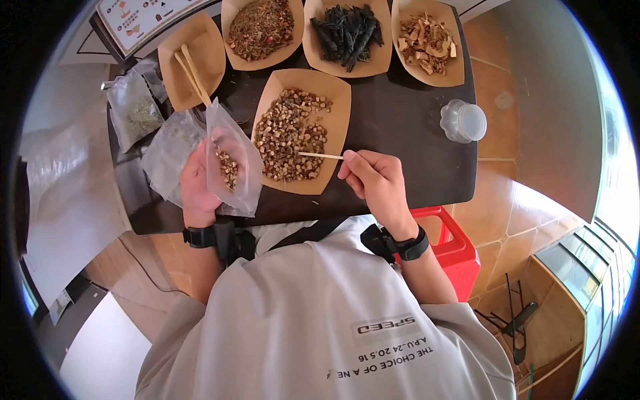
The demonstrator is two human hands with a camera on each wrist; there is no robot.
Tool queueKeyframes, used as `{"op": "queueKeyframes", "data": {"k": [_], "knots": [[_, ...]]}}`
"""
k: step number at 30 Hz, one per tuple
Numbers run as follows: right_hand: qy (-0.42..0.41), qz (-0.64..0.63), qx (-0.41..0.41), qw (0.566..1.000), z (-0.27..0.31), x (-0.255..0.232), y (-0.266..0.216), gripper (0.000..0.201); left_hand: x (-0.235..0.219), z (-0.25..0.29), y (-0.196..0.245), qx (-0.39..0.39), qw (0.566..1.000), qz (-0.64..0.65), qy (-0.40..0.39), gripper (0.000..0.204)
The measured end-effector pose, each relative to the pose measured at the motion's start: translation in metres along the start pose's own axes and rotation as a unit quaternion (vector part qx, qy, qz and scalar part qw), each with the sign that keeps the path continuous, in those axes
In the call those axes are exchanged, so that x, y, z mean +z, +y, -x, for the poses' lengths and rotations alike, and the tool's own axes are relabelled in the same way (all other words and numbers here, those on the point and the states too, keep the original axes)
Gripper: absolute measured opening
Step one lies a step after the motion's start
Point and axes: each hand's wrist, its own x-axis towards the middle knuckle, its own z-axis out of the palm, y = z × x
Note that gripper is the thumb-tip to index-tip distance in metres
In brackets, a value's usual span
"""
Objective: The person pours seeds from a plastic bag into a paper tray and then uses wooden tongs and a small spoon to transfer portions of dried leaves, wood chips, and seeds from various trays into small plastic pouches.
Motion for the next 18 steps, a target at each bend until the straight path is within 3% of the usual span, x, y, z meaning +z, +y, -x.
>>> {"op": "queueKeyframes", "data": {"k": [1, 4, 6, 18], "knots": [[-0.012, -0.047, 0.043, 0.998, -0.002, 0.000, 0.000, 0.037, 0.001, 0.000, 0.001, -0.001, 1.000, -0.001, -0.001, 0.044], [-0.013, -0.105, 0.067, 0.992, -0.001, -0.001, -0.003, 0.037, 0.007, 0.000, -0.001, 0.011, 1.000, -0.002, 0.013, 0.045], [-0.005, -0.119, 0.064, 0.991, 0.000, -0.004, -0.002, 0.037, 0.009, 0.002, -0.003, 0.017, 0.993, 0.023, 0.112, 0.052], [-0.021, -0.163, 0.016, 0.986, 0.014, -0.019, -0.028, 0.037, 0.002, 0.002, -0.004, 0.007, 0.998, -0.016, 0.054, 0.055]]}}
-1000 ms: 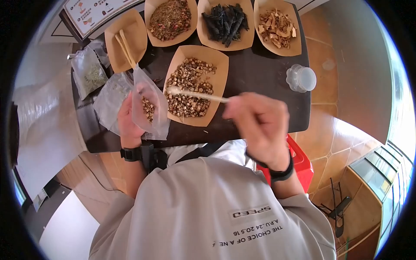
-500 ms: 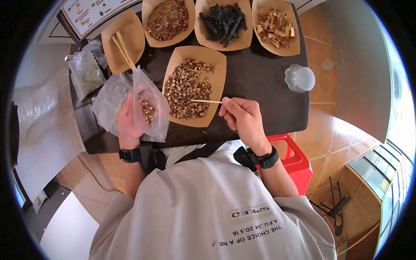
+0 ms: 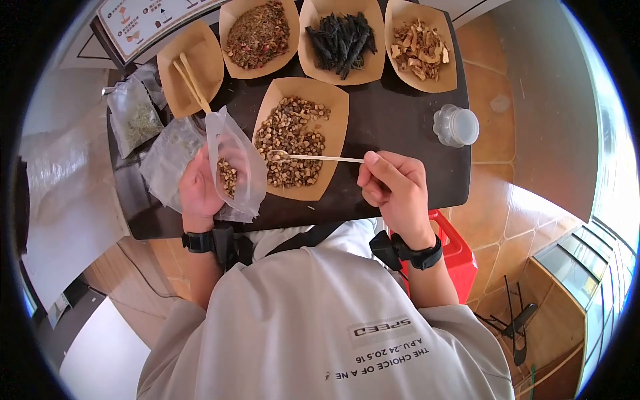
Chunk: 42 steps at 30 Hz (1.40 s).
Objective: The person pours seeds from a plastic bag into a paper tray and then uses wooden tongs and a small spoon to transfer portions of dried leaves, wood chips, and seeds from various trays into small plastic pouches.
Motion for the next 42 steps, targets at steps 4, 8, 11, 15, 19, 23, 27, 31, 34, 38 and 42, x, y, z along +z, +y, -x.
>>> {"op": "queueKeyframes", "data": {"k": [4, 8, 11, 15, 19, 23, 27, 31, 34, 38, 42], "knots": [[-0.022, 0.096, -0.062, 0.993, 0.007, 0.033, -0.010, 0.030, 0.001, 0.002, 0.000, -0.007, 1.000, -0.005, 0.009, 0.057], [-0.089, 0.391, -0.287, 0.870, 0.005, 0.051, -0.010, 0.013, -0.001, 0.002, 0.000, -0.019, 1.000, -0.018, 0.008, 0.058], [0.000, 0.322, -0.253, 0.912, 0.016, 0.028, -0.023, 0.020, -0.007, 0.002, -0.001, -0.024, 0.999, -0.011, -0.024, 0.057], [0.084, 0.402, -0.201, 0.889, 0.010, -0.005, -0.006, 0.025, 0.009, 0.002, -0.001, -0.041, 0.999, -0.029, 0.007, 0.058], [0.026, 0.265, -0.042, 0.963, 0.004, 0.001, 0.022, 0.032, 0.014, 0.006, -0.001, -0.056, 0.996, -0.067, 0.036, 0.057], [0.014, 0.130, 0.026, 0.991, -0.004, 0.000, 0.033, 0.037, 0.027, 0.007, 0.000, -0.052, 0.995, -0.068, 0.058, 0.056], [0.026, 0.096, 0.022, 0.995, -0.003, -0.014, 0.029, 0.039, 0.025, 0.019, 0.004, -0.022, 0.998, -0.035, 0.037, 0.055], [0.013, 0.032, 0.018, 0.999, -0.004, -0.025, 0.023, 0.038, 0.030, 0.029, 0.012, -0.007, 0.997, -0.017, 0.080, 0.055], [0.013, 0.032, -0.003, 0.999, 0.001, -0.024, 0.012, 0.038, 0.042, 0.028, 0.012, -0.025, 0.987, -0.040, 0.155, 0.055], [-0.011, 0.057, -0.066, 0.996, 0.011, -0.005, -0.005, 0.037, 0.039, 0.021, 0.003, -0.022, 0.978, -0.087, 0.188, 0.053], [-0.059, 0.373, -0.296, 0.877, 0.016, 0.043, -0.007, 0.031, 0.048, 0.018, 0.004, -0.029, 0.989, -0.076, 0.126, 0.052]]}}
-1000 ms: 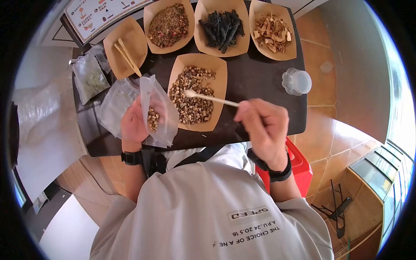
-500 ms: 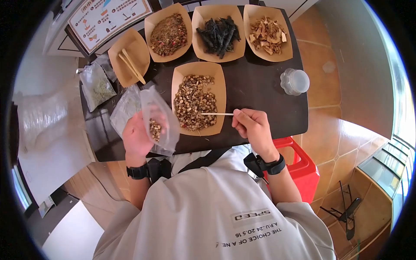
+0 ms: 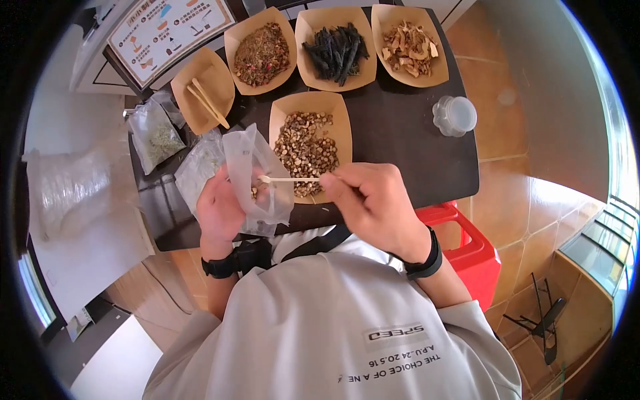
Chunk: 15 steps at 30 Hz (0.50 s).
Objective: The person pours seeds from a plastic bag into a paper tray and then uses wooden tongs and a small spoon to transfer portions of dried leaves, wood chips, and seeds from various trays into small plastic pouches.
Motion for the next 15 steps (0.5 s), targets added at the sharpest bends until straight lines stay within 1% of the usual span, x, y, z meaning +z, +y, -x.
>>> {"op": "queueKeyframes", "data": {"k": [1, 2, 4, 5, 6, 7, 8, 10, 11, 13, 14, 15], "knots": [[0.023, 0.017, -0.027, 0.999, 0.001, 0.001, -0.007, 0.028, 0.002, 0.000, 0.002, 0.002, 0.999, 0.015, -0.036, 0.052], [0.027, 0.017, -0.025, 0.999, 0.004, -0.005, -0.012, 0.028, -0.003, -0.002, 0.003, -0.002, 0.999, 0.013, -0.038, 0.052], [0.081, 0.000, 0.056, 0.995, 0.016, -0.026, -0.015, 0.026, -0.013, -0.007, 0.005, 0.001, 0.998, 0.026, -0.053, 0.045], [0.131, 0.025, 0.037, 0.990, 0.021, -0.027, -0.002, 0.026, -0.013, -0.007, 0.007, -0.003, 0.998, 0.023, -0.057, 0.045], [0.146, 0.084, 0.068, 0.983, 0.025, -0.029, 0.004, 0.025, -0.009, -0.007, 0.010, -0.010, 0.999, 0.030, -0.020, 0.044], [0.145, 0.134, 0.073, 0.977, 0.029, -0.026, 0.015, 0.025, -0.006, -0.006, 0.011, -0.017, 0.999, 0.035, 0.016, 0.043], [0.146, 0.185, 0.078, 0.969, 0.032, -0.022, 0.027, 0.025, -0.004, -0.007, 0.010, -0.023, 0.999, 0.031, 0.010, 0.043], [0.136, 0.077, 0.127, 0.980, 0.036, -0.006, 0.036, 0.026, -0.002, -0.010, 0.008, -0.028, 0.999, -0.006, 0.020, 0.043], [0.120, 0.003, 0.202, 0.972, 0.037, 0.003, 0.041, 0.031, -0.003, -0.013, 0.006, -0.033, 0.999, -0.009, 0.013, 0.043], [0.121, -0.098, 0.252, 0.955, 0.036, 0.019, 0.049, 0.036, -0.006, -0.017, 0.002, -0.080, 0.996, -0.019, -0.036, 0.042], [0.122, -0.151, 0.280, 0.940, 0.034, 0.025, 0.048, 0.037, -0.006, -0.017, 0.001, -0.082, 0.996, -0.021, -0.038, 0.042], [0.124, -0.151, 0.281, 0.940, 0.034, 0.026, 0.049, 0.037, -0.003, -0.017, 0.001, -0.079, 0.994, -0.044, -0.063, 0.042]]}}
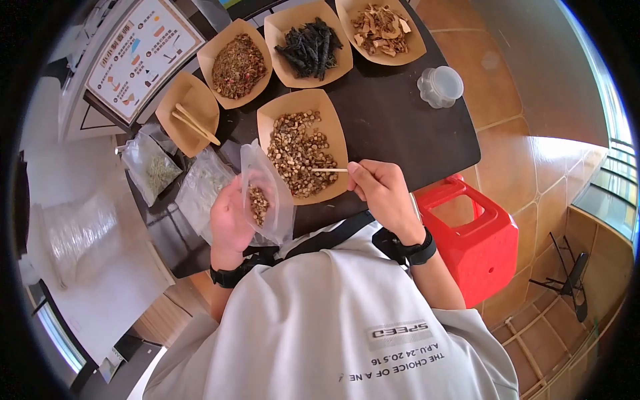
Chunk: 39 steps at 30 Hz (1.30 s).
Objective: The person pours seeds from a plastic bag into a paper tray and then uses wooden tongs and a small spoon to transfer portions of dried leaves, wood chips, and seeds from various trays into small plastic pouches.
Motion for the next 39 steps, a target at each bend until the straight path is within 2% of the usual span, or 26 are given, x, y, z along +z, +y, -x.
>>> {"op": "queueKeyframes", "data": {"k": [2, 5, 9, 11, 15, 17, 18, 19, 21, 23, 24, 26, 27, 29, 30, 31, 33, 35, 36, 37, 38, 39], "knots": [[-0.010, -0.057, 0.019, 0.998, 0.000, -0.001, 0.002, 0.039, 0.001, 0.002, 0.001, 0.002, 0.999, -0.024, -0.023, 0.041], [-0.011, -0.120, 0.053, 0.991, -0.001, -0.015, 0.004, 0.041, -0.004, 0.008, 0.003, -0.018, 1.000, 0.013, 0.008, 0.039], [-0.018, -0.189, 0.071, 0.979, -0.003, -0.028, -0.002, 0.040, -0.007, 0.016, 0.010, 0.018, 1.000, 0.007, 0.009, 0.038], [-0.023, -0.189, 0.064, 0.980, -0.002, -0.031, -0.007, 0.040, 0.000, 0.018, 0.012, 0.056, 0.992, -0.073, 0.087, 0.038], [-0.032, -0.175, 0.023, 0.984, 0.008, -0.022, -0.034, 0.041, -0.001, 0.011, 0.009, 0.049, 0.990, -0.072, 0.110, 0.038], [-0.048, -0.059, -0.030, 0.997, 0.014, -0.004, -0.053, 0.038, -0.003, 0.009, 0.008, 0.052, 0.993, -0.079, 0.063, 0.038], [-0.086, 0.017, -0.058, 0.995, 0.018, 0.001, -0.062, 0.033, -0.002, 0.010, 0.008, 0.049, 0.994, -0.080, 0.064, 0.038], [-0.092, 0.115, -0.191, 0.970, 0.018, 0.009, -0.063, 0.028, 0.000, 0.009, 0.007, 0.043, 0.994, -0.067, 0.074, 0.038], [-0.091, 0.143, -0.253, 0.952, 0.015, 0.007, -0.065, 0.028, -0.001, 0.007, 0.008, 0.036, 0.995, -0.053, 0.082, 0.038], [-0.045, 0.020, -0.101, 0.994, 0.011, -0.013, -0.064, 0.029, -0.009, 0.006, 0.009, 0.028, 0.999, 0.025, 0.009, 0.038], [-0.001, 0.008, -0.137, 0.991, 0.001, -0.017, -0.056, 0.031, -0.010, 0.006, 0.009, 0.028, 0.999, 0.027, 0.010, 0.038], [0.036, 0.122, -0.142, 0.982, -0.019, -0.023, -0.039, 0.031, -0.010, 0.006, 0.011, 0.026, 0.997, -0.012, 0.074, 0.040], [0.047, 0.179, -0.146, 0.972, -0.023, -0.022, -0.031, 0.031, -0.008, 0.006, 0.012, 0.026, 0.997, -0.011, 0.075, 0.040], [0.007, 0.154, -0.171, 0.973, -0.024, -0.014, -0.020, 0.030, -0.005, 0.008, 0.014, 0.016, 0.998, -0.009, 0.065, 0.042], [-0.026, 0.153, -0.095, 0.983, -0.020, -0.015, -0.024, 0.031, -0.004, 0.009, 0.013, 0.016, 0.998, -0.010, 0.067, 0.042], [-0.027, 0.151, -0.094, 0.984, -0.017, -0.015, -0.023, 0.031, -0.003, 0.010, 0.012, 0.010, 0.998, 0.019, 0.064, 0.043], [-0.023, 0.049, -0.055, 0.997, -0.013, -0.015, -0.021, 0.033, -0.008, 0.010, 0.010, 0.003, 0.997, 0.046, 0.062, 0.044], [0.002, 0.035, -0.059, 0.998, -0.010, -0.023, -0.021, 0.035, -0.018, 0.010, 0.008, 0.005, 0.993, 0.104, -0.048, 0.052], [0.031, 0.070, -0.080, 0.994, -0.008, -0.029, -0.021, 0.034, -0.015, 0.011, 0.009, 0.004, 0.994, 0.103, -0.046, 0.052], [0.061, 0.105, -0.100, 0.988, -0.007, -0.032, -0.020, 0.034, -0.011, 0.012, 0.011, 0.000, 0.996, 0.091, -0.006, 0.055], [0.061, 0.157, -0.131, 0.977, -0.009, -0.032, -0.018, 0.034, -0.006, 0.013, 0.012, -0.004, 0.996, 0.080, 0.034, 0.057], [0.061, 0.155, -0.130, 0.977, -0.010, -0.030, -0.015, 0.034, -0.002, 0.013, 0.011, -0.005, 0.996, 0.078, 0.034, 0.057]]}}
